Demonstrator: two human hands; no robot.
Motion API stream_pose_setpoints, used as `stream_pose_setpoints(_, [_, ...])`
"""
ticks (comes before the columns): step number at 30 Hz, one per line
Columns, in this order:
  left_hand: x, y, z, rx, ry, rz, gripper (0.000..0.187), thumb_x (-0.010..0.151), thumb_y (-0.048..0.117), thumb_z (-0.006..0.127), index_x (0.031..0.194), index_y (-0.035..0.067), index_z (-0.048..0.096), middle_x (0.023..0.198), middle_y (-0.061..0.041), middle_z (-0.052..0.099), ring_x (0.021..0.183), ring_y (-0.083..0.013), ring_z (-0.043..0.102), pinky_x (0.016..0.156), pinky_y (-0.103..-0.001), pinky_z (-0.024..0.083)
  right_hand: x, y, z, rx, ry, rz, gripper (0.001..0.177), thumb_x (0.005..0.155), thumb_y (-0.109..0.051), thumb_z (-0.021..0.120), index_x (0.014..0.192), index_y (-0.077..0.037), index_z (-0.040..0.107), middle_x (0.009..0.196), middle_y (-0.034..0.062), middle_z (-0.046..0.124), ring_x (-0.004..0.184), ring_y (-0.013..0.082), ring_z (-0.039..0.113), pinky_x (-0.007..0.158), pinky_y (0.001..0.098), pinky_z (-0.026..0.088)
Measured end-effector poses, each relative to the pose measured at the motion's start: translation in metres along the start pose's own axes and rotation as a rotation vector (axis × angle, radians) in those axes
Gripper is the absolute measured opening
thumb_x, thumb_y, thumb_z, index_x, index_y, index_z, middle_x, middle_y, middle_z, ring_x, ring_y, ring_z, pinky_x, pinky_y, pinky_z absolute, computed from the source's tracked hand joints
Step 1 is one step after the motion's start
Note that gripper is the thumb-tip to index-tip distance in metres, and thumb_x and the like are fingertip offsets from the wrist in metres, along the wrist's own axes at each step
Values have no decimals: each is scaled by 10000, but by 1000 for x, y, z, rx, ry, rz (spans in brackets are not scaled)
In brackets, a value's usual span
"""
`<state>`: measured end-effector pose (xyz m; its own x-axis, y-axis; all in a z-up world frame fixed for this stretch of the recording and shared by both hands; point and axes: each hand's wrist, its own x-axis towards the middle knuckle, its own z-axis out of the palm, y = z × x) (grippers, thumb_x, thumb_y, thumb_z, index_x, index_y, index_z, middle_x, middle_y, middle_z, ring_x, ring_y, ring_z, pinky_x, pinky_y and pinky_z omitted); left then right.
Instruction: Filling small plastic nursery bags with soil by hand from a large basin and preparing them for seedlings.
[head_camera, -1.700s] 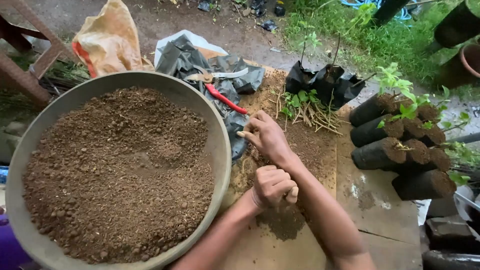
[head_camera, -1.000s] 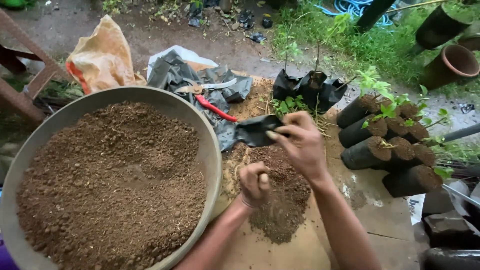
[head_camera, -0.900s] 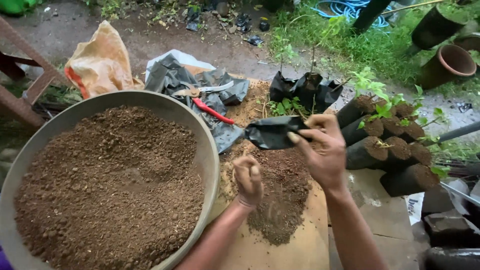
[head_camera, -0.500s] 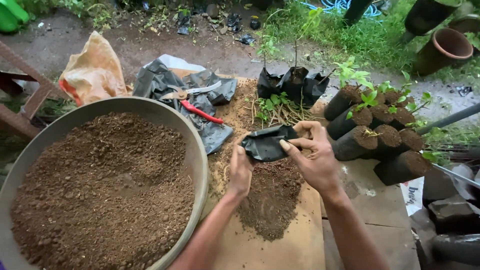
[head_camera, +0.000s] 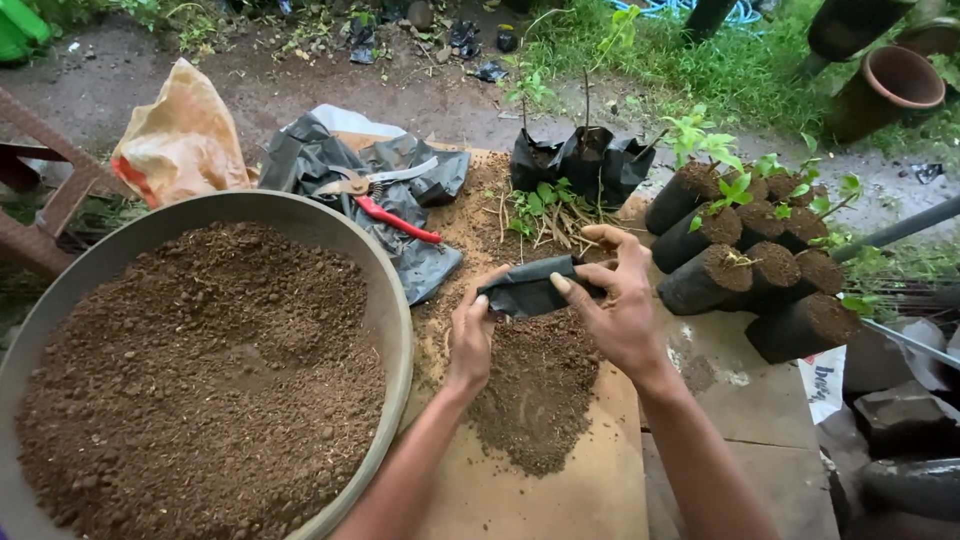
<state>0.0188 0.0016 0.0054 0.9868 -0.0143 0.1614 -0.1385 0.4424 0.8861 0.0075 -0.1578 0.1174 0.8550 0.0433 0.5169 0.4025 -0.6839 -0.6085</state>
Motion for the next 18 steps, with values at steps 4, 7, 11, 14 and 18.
stream_pose_setpoints(4, [0, -1, 1, -34, -2, 15, 513, 943, 262, 375, 1327, 24, 618, 1329, -181, 567, 1243, -283, 516, 1075, -424, 425, -1, -6, -5, -60, 34, -57, 157, 888, -241, 770, 848, -92, 736, 1277, 65, 494, 1140, 282, 431, 1002, 383, 388])
stream_pose_setpoints(7, [-2, -6, 2, -19, -32, 35, 539, 910, 246, 390, 1356, 23, 593, 1312, -194, 542, 1244, -300, 501, 1102, -448, 390, -8, 1, -2, -157, 107, -113, 157, 884, -237, 789, 853, -95, 730, 1225, 42, 493, 1085, 244, 415, 948, 345, 393])
stream_pose_setpoints(11, [-2, 2, 2, -80, -42, 37, 543, 918, 222, 388, 1401, 24, 539, 1365, -167, 472, 1285, -288, 426, 1139, -452, 326, -11, -3, -5, -71, -1, -195, 82, 843, -190, 794, 828, -121, 752, 985, 35, 639, 947, 228, 538, 870, 346, 449])
stream_pose_setpoints(14, [-3, 16, 3, -123, -86, -24, 585, 904, 205, 350, 1438, 5, 482, 1343, -179, 433, 1287, -326, 397, 1158, -486, 296, -8, -4, -13, 73, -163, -199, 87, 764, -125, 795, 755, -82, 720, 841, 56, 691, 871, 248, 599, 835, 363, 495])
stream_pose_setpoints(18, [-1, 17, 6, -207, -174, -103, 652, 836, 189, 376, 1461, 27, 466, 1286, -141, 416, 1258, -329, 385, 1150, -548, 290, -10, 16, -15, 385, -276, -81, 107, 700, -66, 768, 694, -39, 665, 798, 90, 677, 996, 281, 602, 977, 453, 428])
